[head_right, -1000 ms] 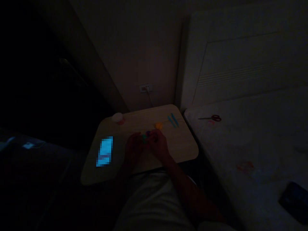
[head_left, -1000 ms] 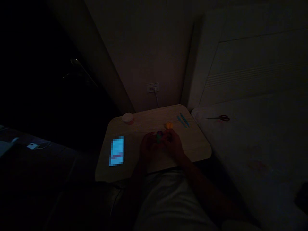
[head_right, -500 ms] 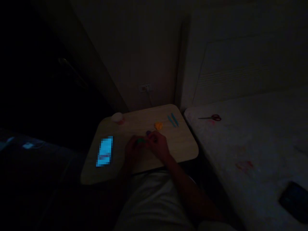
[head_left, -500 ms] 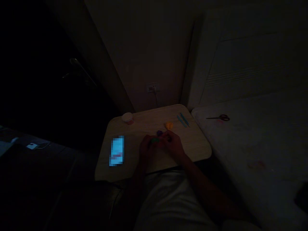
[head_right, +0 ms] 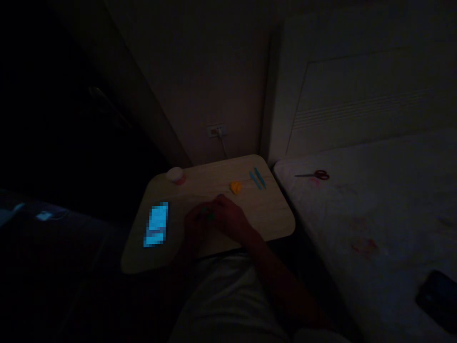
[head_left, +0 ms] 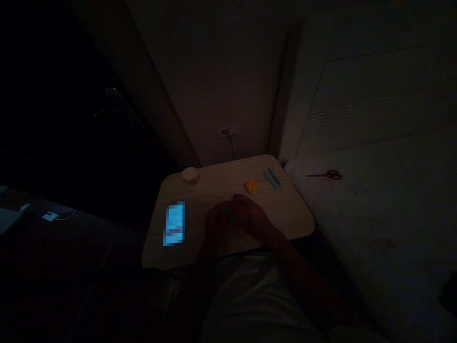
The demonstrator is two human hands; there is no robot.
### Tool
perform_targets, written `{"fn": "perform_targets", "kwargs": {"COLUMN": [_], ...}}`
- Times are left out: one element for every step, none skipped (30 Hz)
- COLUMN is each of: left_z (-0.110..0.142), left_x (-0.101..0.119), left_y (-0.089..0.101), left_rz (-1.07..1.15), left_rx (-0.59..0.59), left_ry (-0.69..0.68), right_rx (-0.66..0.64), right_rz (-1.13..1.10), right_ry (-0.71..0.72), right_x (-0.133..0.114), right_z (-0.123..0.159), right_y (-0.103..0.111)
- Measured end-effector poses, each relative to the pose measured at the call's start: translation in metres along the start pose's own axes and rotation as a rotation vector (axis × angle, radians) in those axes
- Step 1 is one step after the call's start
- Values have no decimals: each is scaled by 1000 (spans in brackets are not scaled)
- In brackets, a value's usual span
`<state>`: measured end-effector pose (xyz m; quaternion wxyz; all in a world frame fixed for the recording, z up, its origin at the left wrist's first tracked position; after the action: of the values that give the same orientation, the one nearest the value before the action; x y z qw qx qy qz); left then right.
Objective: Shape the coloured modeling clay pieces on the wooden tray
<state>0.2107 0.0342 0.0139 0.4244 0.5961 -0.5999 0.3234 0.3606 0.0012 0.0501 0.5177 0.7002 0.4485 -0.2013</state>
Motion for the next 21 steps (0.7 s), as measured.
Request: {"fn": "perform_targets", "kwargs": {"left_z": [1,3,4,5,6,7,7,7,6,6,5,3,2,1,0,0,0,-1,-1,0,0], "left_x": [-3,-7,-10,-13,-15,-17,-17,-17,-15,-14,-12,-10,-9,-8,-8,-7,-7,-6,-5,-4,-2], "left_y": [0,0,-1,-1,-2,-2,-2,-3,-3,-4,-4,-5,-5,-4,-4,-3,-3,-4,-4,-4,-5], "left_rz": [25,54,88,123,156,187,213,239,266,296,322,338,346,348,344,335,323,310,294,278,268], "left_rx": [3,5,9,12,19,32,46,59,63,55,44,35,28,28,30,30,26,16,4,-9,-26], "left_ry": [11,22,30,37,47,56,64,70,75,82,86,87,87,83,76,69,61,53,45,37,33], "right_rx": [9,21,36,49,60,72,82,91,101,112,123,135,149,163,178,190,202,210,212,211,212], "right_rz": [16,31,44,55,67,78,89,100,111,122,130,134,134,128,118,106,94,83,70,54,33], "right_ry": [0,-4,-9,-11,-10,-6,1,6,3,-11,-32,-57,-80,-96,-102,-102,-102,-105,-116,-132,-155], "right_x": [0,1,1,1,2,2,2,2,3,4,6,8,10,11,12,13,13,13,14,14,15], "right_z": [0,0,1,1,0,0,0,0,0,1,1,2,3,3,4,5,5,6,6,6,5], "right_y": [0,1,2,3,4,5,6,6,6,6,5,5,5,5,5,5,6,6,7,7,8]}}
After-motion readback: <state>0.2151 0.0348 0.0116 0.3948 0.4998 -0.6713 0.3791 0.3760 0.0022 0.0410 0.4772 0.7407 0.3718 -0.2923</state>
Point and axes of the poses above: each hand's wrist, its own z-axis away from the middle knuckle, its own y-axis out of the back of the hand, x = y × z, the point moved 5 cm from there along -z, towards the middle knuckle, and after that the axes turned 9 degrees about -y, right-handed, at the moved point
